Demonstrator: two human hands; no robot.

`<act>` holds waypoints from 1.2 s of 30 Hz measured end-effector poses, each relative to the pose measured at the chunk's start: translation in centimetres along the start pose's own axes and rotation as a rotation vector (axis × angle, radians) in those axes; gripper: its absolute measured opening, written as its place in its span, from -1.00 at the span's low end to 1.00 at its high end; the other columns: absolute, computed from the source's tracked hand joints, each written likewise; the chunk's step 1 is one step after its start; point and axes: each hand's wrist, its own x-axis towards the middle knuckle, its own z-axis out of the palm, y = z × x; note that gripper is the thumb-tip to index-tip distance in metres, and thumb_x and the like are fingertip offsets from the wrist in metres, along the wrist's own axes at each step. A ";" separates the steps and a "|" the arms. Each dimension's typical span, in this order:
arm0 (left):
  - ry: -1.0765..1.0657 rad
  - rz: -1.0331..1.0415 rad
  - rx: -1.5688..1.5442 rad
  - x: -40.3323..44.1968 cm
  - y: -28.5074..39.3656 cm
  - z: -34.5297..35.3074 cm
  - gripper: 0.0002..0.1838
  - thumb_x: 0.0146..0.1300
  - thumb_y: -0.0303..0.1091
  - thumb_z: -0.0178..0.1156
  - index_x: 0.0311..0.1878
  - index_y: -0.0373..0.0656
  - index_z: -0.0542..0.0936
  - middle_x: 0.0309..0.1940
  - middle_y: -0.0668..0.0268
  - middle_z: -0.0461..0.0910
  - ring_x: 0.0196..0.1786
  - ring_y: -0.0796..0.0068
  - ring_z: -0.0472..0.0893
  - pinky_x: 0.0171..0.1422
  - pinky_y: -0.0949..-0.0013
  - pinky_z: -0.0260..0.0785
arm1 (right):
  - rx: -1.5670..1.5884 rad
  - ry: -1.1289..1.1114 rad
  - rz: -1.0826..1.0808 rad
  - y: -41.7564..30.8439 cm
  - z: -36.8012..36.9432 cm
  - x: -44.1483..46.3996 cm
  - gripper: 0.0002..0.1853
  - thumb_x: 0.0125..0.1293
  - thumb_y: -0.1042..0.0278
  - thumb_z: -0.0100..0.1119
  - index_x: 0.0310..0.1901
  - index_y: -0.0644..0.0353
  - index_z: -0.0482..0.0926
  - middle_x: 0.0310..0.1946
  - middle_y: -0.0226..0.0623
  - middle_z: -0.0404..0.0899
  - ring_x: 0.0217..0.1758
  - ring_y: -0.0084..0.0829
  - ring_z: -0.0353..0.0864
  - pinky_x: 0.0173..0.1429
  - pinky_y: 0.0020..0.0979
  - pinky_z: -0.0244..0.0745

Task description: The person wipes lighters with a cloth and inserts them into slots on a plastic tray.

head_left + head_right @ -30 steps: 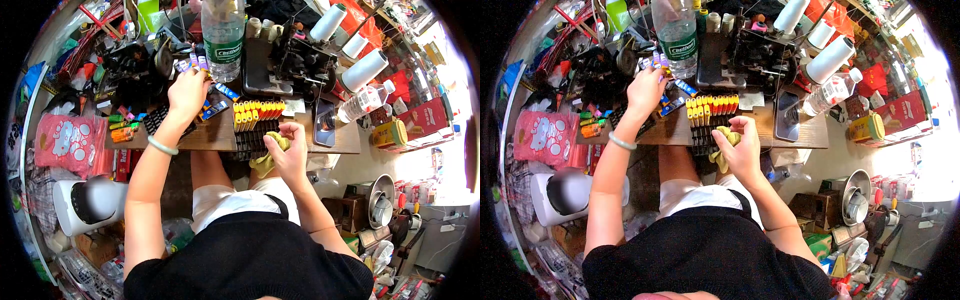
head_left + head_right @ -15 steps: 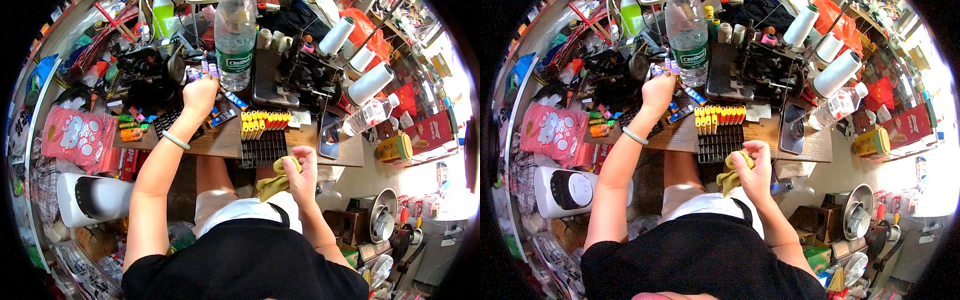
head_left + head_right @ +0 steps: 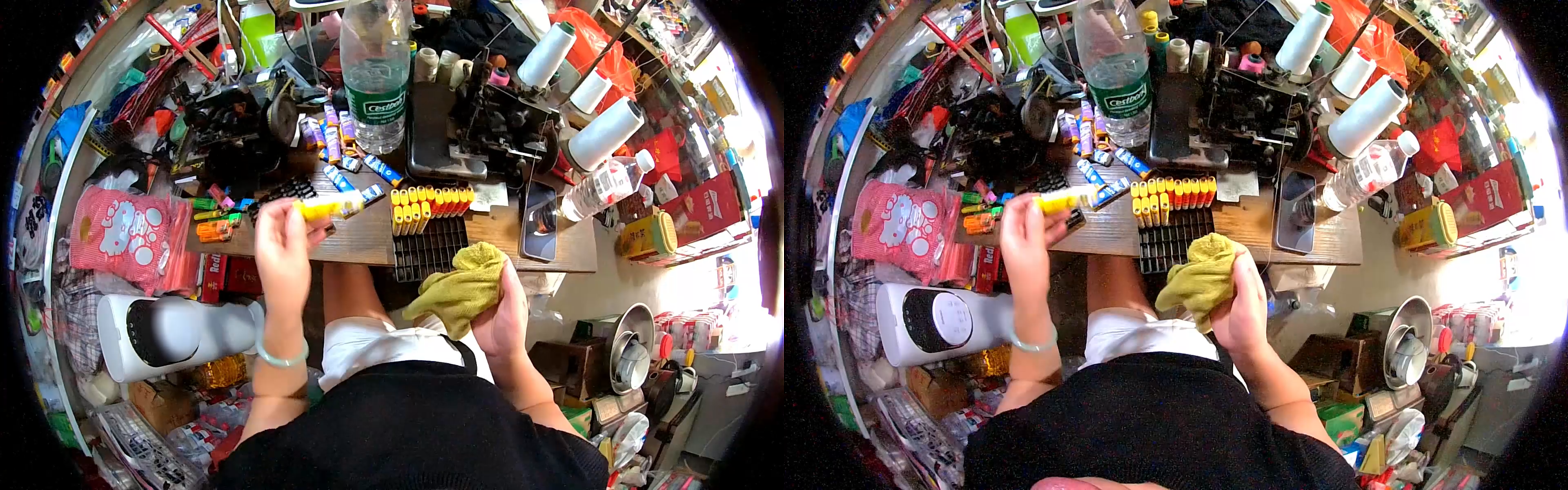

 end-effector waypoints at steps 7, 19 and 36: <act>-0.397 -0.169 -0.144 -9.1 -1.5 4.1 -0.80 0.50 -0.56 0.05 0.14 -0.28 0.44 -0.01 0.27 0.58 0.05 0.58 0.59 0.12 0.44 0.50 | -1.323 -0.568 -0.972 2.5 0.9 0.6 -0.60 0.25 0.40 0.36 0.14 0.07 0.57 0.12 -0.26 0.61 0.16 -0.26 0.52 0.22 -0.21 0.37; -0.575 0.019 -0.153 -9.6 -1.6 4.4 -0.77 0.52 -0.40 0.13 0.09 -0.34 0.44 -0.03 0.17 0.63 -0.05 0.56 0.63 0.12 0.45 0.51 | -1.525 -0.217 -0.956 1.5 -0.5 1.3 -0.73 0.48 0.26 0.04 -0.39 0.20 0.50 -0.53 -0.18 0.48 -0.56 -0.18 0.47 -0.47 -0.26 0.37; -0.587 0.074 -0.082 -8.6 -2.7 6.4 -0.68 0.35 -0.42 0.35 0.12 -0.32 0.62 0.01 0.23 0.66 0.02 0.50 0.67 0.13 0.42 0.53 | -0.531 -0.054 -0.032 3.6 -0.7 1.6 -0.57 0.67 0.09 -0.14 -0.22 0.27 0.57 -0.32 -0.45 0.59 -0.29 -0.67 0.47 -0.15 -0.49 0.45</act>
